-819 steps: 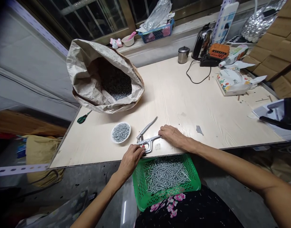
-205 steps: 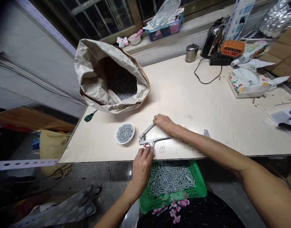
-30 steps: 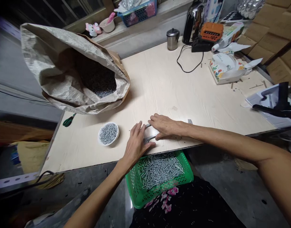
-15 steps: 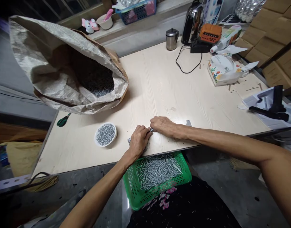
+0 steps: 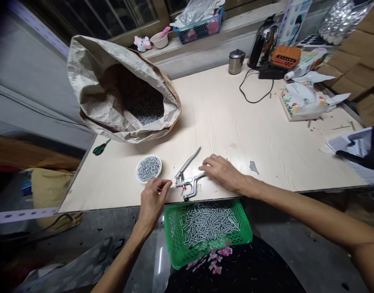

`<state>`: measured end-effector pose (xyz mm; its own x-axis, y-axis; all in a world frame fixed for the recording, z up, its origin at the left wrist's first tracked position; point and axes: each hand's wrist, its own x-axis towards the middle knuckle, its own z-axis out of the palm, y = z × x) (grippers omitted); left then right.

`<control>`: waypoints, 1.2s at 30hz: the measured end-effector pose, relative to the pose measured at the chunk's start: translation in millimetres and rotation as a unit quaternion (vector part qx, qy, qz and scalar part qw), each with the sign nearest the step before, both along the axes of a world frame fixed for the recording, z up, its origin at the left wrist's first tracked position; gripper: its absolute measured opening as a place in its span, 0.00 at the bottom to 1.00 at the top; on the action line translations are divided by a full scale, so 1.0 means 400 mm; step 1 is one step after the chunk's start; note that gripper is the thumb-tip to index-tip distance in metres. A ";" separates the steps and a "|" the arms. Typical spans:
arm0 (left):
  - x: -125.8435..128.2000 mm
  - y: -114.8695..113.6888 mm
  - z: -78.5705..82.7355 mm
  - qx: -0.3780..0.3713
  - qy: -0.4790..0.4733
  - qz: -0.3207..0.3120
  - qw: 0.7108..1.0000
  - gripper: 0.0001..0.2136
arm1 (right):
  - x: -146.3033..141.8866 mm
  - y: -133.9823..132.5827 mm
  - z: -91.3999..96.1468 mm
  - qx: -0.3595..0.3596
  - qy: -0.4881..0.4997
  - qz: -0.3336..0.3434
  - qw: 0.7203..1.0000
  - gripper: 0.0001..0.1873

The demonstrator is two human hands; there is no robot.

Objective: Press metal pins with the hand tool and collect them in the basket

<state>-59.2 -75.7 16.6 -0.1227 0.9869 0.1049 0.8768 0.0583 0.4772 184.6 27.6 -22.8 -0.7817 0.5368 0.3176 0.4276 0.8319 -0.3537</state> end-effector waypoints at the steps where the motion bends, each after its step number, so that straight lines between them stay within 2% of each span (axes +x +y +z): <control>1: 0.000 -0.009 -0.011 -0.024 0.000 -0.004 1.000 0.09 | -0.018 -0.017 -0.010 0.012 -0.002 0.011 1.000 0.13; 4: 0.016 -0.028 -0.048 -0.064 0.022 -0.019 0.998 0.07 | -0.064 -0.054 -0.035 0.041 -0.007 0.011 0.999 0.13; 7: 0.034 -0.036 -0.079 -0.078 0.057 -0.025 0.995 0.05 | -0.092 -0.060 -0.036 0.041 0.014 -0.009 0.999 0.13; 11: 0.043 -0.045 -0.107 -0.074 0.095 -0.018 0.993 0.07 | -0.145 -0.030 -0.005 0.024 0.053 -0.002 0.998 0.13; 16: 0.051 -0.079 -0.116 -0.070 0.113 -0.027 0.991 0.12 | -0.287 0.031 0.038 -0.041 0.054 0.015 0.998 0.14; 20: 0.054 -0.101 -0.099 -0.066 0.059 -0.017 0.996 0.15 | -0.393 0.068 0.053 -0.101 0.037 -0.011 0.994 0.13; 22: 0.049 -0.100 -0.086 -0.056 -0.002 0.008 0.998 0.14 | -0.427 0.076 0.051 -0.095 0.008 -0.010 0.995 0.13; 25: 0.032 -0.091 -0.062 -0.034 -0.121 0.057 0.990 0.10 | -0.460 0.082 0.039 -0.048 -0.049 0.011 0.998 0.13; 28: 0.007 -0.078 -0.043 -0.026 -0.232 0.126 0.964 0.07 | -0.482 0.086 0.029 -0.016 -0.087 0.018 0.996 0.12; 30: -0.013 -0.068 -0.033 -0.034 -0.319 0.181 0.930 0.08 | -0.496 0.090 0.029 -0.002 -0.101 0.023 0.995 0.11; 33: -0.045 -0.049 -0.018 -0.026 -0.464 0.244 0.851 0.14 | -0.514 0.095 0.038 0.022 -0.125 0.049 0.991 0.11; 36: -0.074 -0.029 -0.001 -0.015 -0.566 0.275 0.777 0.20 | -0.530 0.092 0.049 0.047 -0.145 0.063 0.986 0.11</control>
